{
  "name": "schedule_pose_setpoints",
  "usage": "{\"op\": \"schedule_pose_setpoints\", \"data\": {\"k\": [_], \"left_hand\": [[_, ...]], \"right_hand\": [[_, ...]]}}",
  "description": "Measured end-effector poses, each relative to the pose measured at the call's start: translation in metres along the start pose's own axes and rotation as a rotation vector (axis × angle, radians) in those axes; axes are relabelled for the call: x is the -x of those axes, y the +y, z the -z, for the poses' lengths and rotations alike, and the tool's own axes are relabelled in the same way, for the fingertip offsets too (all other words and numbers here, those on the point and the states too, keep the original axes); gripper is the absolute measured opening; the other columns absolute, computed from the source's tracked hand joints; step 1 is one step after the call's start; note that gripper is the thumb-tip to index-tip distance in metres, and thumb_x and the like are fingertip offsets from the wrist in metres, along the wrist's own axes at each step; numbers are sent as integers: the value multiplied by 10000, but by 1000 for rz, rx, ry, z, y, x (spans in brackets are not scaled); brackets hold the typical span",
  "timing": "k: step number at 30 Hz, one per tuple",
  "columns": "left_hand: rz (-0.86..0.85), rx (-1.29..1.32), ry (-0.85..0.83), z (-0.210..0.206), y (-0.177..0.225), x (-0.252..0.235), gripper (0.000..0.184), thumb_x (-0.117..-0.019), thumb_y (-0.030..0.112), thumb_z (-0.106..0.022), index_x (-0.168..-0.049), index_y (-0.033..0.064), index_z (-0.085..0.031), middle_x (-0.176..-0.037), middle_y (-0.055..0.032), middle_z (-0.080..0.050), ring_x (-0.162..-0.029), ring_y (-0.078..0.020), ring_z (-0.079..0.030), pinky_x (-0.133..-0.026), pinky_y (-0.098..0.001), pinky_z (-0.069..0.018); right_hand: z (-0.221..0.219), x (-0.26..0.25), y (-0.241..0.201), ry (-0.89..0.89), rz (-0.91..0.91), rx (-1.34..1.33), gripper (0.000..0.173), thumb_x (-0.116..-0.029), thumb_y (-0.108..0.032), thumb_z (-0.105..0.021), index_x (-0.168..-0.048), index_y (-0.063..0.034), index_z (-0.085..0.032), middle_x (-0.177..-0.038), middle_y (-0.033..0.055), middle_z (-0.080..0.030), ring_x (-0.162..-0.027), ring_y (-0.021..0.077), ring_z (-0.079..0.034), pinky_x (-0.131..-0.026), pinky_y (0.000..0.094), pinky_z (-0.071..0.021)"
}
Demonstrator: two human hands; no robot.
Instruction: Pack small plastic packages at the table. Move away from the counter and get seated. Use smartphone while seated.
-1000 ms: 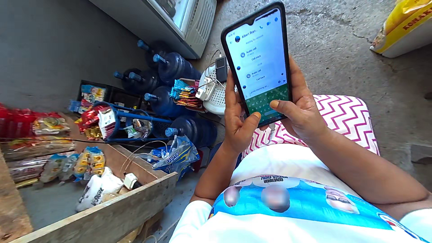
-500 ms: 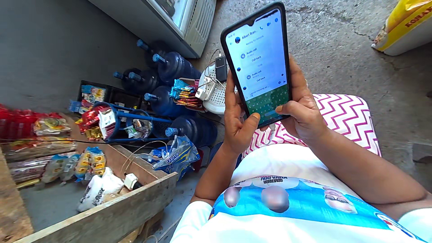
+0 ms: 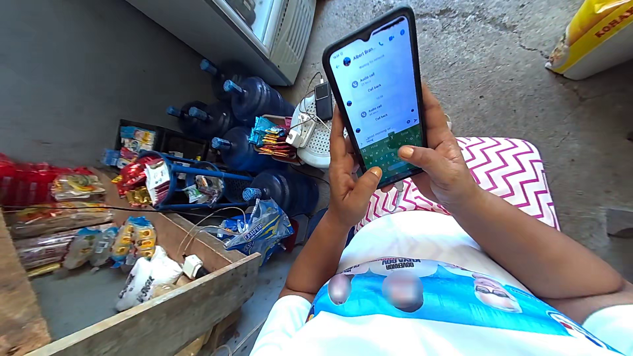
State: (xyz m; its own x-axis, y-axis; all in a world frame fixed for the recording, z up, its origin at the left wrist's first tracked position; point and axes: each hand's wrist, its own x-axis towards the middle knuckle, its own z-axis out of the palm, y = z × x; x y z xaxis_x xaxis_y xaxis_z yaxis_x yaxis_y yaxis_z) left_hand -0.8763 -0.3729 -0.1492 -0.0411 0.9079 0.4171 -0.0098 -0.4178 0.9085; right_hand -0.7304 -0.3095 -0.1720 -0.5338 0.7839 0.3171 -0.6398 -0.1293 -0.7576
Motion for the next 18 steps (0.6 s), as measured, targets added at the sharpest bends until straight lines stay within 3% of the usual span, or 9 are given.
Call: {"op": "schedule_pose_setpoints", "data": {"k": [3,5,7,12,18], "left_hand": [[10,29,14,0,0,0,881,-866,-44,-476,-1609,87,-21,-1385,-32,-514,-1122,-69,-619,-877,-251,-573],[13,27,10,0,1,0,878,-870,-37,-478,-1610,95,-24,-1400,-29,-505,-1132,-73,-614,-880,-257,-573],[11,21,15,0,0,0,878,-865,-34,-481,-1607,96,-31,-1394,-31,-507,-1121,-72,-620,-864,-252,-579],[4,4,19,-1,-1,0,880,-855,-50,-475,-1606,85,-36,-1399,-30,-506,-1142,-66,-610,-909,-257,-563],[0,-6,27,-2,-1,0,869,-857,-55,-474,-1600,75,-43,-1387,-30,-516,-1133,-65,-614,-903,-254,-564]], "right_hand": [[0,0,-1,-10,4,34,862,-846,56,-478,-1609,-166,-142,-1357,-14,-574,-1086,115,-684,-674,276,-645],[-1,0,-2,1,-5,55,899,-812,96,-462,-1611,-161,-139,-1354,-6,-578,-1071,117,-691,-646,279,-645],[-2,0,-2,10,-9,56,895,-814,105,-450,-1610,-160,-140,-1352,-5,-578,-1066,116,-693,-640,277,-645],[-1,0,-1,6,6,39,805,-926,18,-532,-1608,-164,-145,-1362,-28,-574,-1125,105,-670,-787,271,-641],[1,0,2,-12,35,44,802,-944,-31,-559,-1611,-138,-126,-1385,-31,-559,-1175,99,-643,-898,275,-612]]}}
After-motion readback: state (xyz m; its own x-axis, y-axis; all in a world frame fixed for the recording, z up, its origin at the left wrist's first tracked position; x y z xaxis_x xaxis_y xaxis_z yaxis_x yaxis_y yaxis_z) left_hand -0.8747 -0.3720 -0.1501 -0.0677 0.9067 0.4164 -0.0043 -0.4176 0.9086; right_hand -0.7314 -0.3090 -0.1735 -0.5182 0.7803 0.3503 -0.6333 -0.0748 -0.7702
